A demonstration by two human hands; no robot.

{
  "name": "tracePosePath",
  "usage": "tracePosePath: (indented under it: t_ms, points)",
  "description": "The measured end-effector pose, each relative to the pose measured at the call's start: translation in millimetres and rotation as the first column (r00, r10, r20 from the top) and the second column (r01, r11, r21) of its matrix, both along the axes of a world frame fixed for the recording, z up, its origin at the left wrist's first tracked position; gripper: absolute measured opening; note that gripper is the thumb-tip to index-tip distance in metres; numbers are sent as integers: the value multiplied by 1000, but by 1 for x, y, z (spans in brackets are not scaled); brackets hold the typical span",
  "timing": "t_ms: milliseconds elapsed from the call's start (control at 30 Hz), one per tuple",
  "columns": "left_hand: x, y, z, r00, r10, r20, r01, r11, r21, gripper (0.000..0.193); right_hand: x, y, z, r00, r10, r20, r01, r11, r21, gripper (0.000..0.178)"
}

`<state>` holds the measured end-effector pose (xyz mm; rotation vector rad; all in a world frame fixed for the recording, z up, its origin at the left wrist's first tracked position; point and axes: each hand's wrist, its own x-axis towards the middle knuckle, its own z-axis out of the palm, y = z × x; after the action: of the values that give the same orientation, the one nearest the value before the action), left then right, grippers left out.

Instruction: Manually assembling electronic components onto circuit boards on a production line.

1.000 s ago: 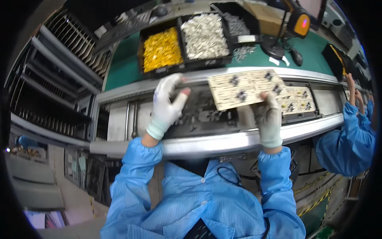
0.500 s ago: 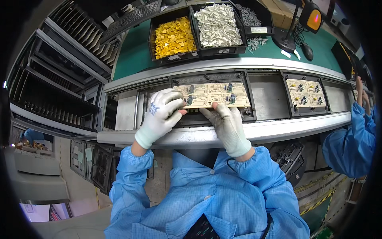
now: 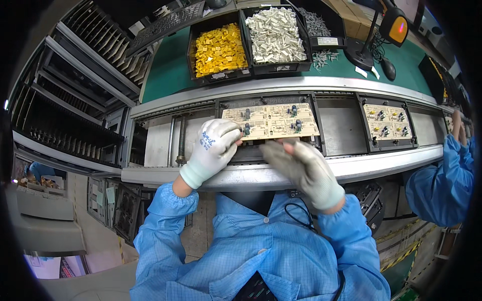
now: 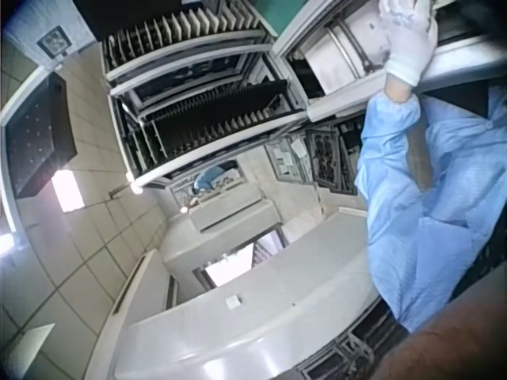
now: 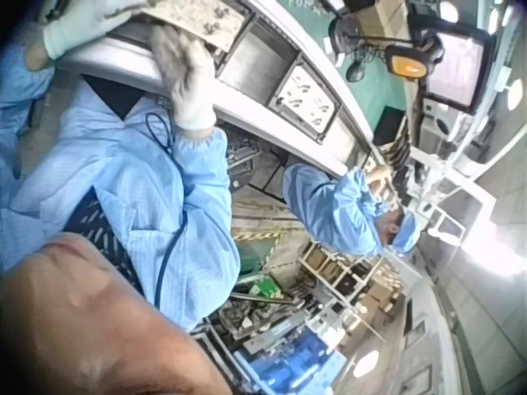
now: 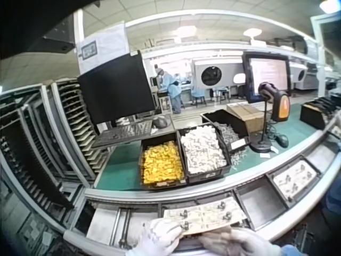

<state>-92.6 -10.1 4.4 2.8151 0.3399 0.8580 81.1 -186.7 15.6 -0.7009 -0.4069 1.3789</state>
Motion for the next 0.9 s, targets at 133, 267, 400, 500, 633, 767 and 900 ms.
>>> tracePosePath:
  t_ms: [133,267,400,500,633,767,900]
  points:
    - [0,-5,-13,998,-5,-58,6,1000,21,18,38,-29,31,870,344,353,-254,927,-276,48]
    - [1,1,-11,997,-40,-72,41,999,8,16,80,-5,15,561,-137,816,266,964,-22,37]
    - [7,40,-12,983,183,23,-180,977,-114,21,124,39,-22,-533,-59,844,287,926,246,44]
    - [8,54,-15,927,367,-81,-376,916,-140,38,137,58,-34,-645,-144,751,91,961,262,44]
    - [10,59,-27,917,371,-144,-387,916,-109,55,135,58,-38,-693,-157,703,112,940,321,28]
    - [18,52,-27,902,400,-162,-406,914,-6,52,134,54,-45,-607,-179,775,167,924,344,21]
    - [22,53,-33,930,342,-136,-356,929,-100,44,144,42,-42,-486,-193,852,241,908,343,26]
